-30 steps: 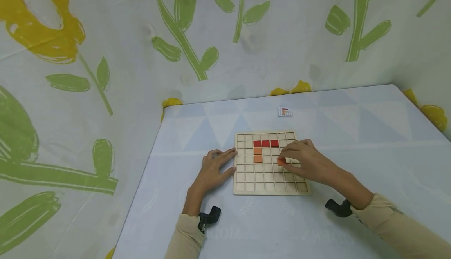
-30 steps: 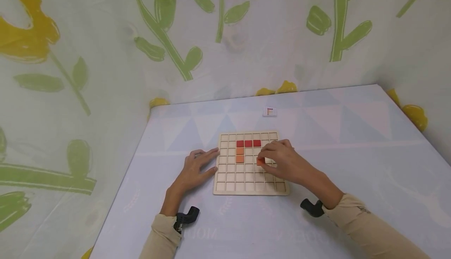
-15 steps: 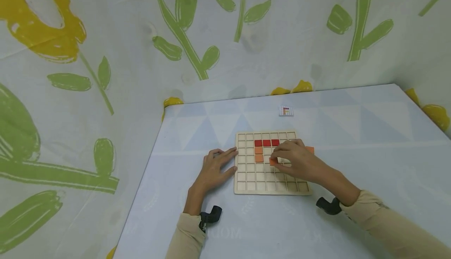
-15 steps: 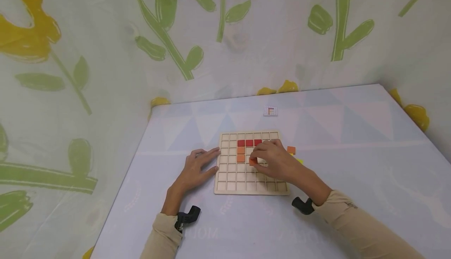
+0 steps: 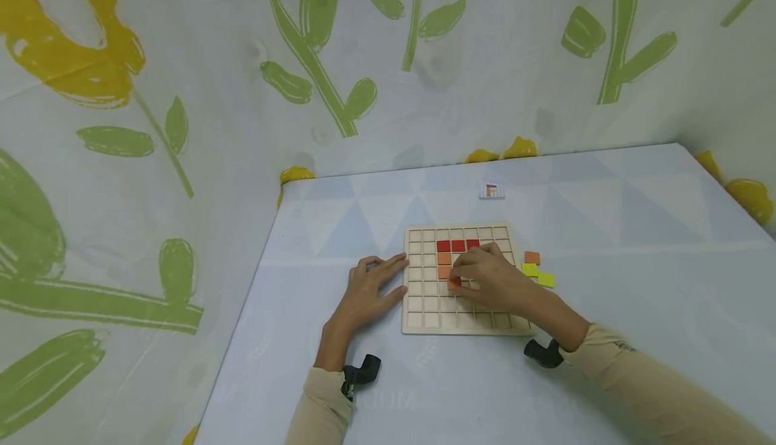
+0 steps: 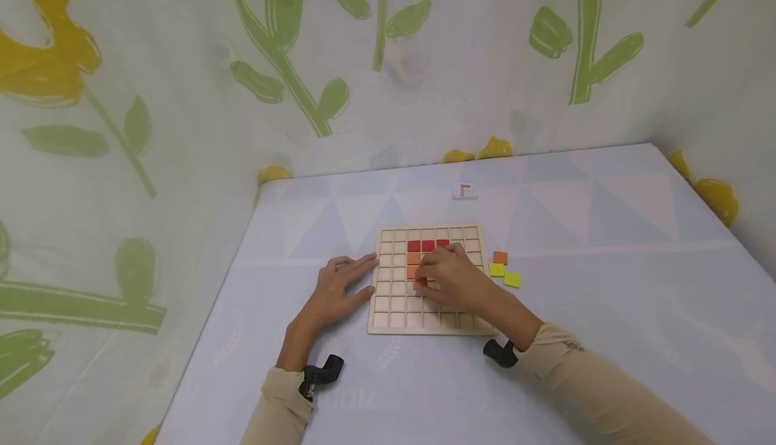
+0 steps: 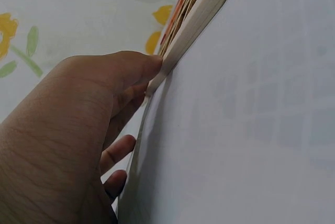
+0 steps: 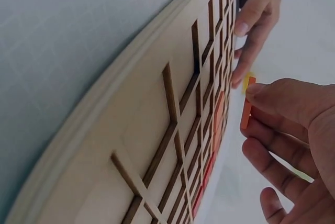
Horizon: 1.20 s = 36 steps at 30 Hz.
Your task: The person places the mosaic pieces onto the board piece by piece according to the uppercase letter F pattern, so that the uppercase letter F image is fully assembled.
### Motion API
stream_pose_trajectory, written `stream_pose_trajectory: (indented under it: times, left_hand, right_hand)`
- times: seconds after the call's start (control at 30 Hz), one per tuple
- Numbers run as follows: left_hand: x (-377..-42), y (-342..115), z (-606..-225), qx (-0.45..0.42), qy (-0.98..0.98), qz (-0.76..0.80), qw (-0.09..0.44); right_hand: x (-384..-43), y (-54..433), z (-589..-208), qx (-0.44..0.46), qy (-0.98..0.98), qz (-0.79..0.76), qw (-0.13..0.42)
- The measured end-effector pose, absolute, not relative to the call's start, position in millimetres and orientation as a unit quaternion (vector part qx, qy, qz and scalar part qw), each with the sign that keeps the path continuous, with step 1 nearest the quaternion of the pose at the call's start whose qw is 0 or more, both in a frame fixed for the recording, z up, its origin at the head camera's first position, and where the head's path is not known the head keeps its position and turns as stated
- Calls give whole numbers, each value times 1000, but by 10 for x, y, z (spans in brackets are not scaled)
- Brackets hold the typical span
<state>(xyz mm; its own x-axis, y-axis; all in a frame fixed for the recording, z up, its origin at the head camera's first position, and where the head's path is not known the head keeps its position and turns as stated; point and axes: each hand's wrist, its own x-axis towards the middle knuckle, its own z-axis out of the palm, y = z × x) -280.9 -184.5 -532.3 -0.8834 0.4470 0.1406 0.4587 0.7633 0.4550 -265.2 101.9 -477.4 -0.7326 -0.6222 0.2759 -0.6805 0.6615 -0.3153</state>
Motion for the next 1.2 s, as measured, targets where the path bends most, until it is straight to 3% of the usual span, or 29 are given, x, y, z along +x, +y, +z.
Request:
stream_pose_trajectory:
  times: [0.83,1.07,1.2]
  left_hand:
    - [-2814,-1835,-5324,-243,-937,-251,13]
    - [-2818,-1838,-5320,-242,-938,-247,17]
    - [-2816,-1831,-5321,-240,-939,-247,18]
  right_hand:
    - [-2718,896,-4931,405,-895,155,105]
    - [-2690,888,-4877,386,-907,150,76]
    - [-2686,939,-4853,380,-907,160,87]
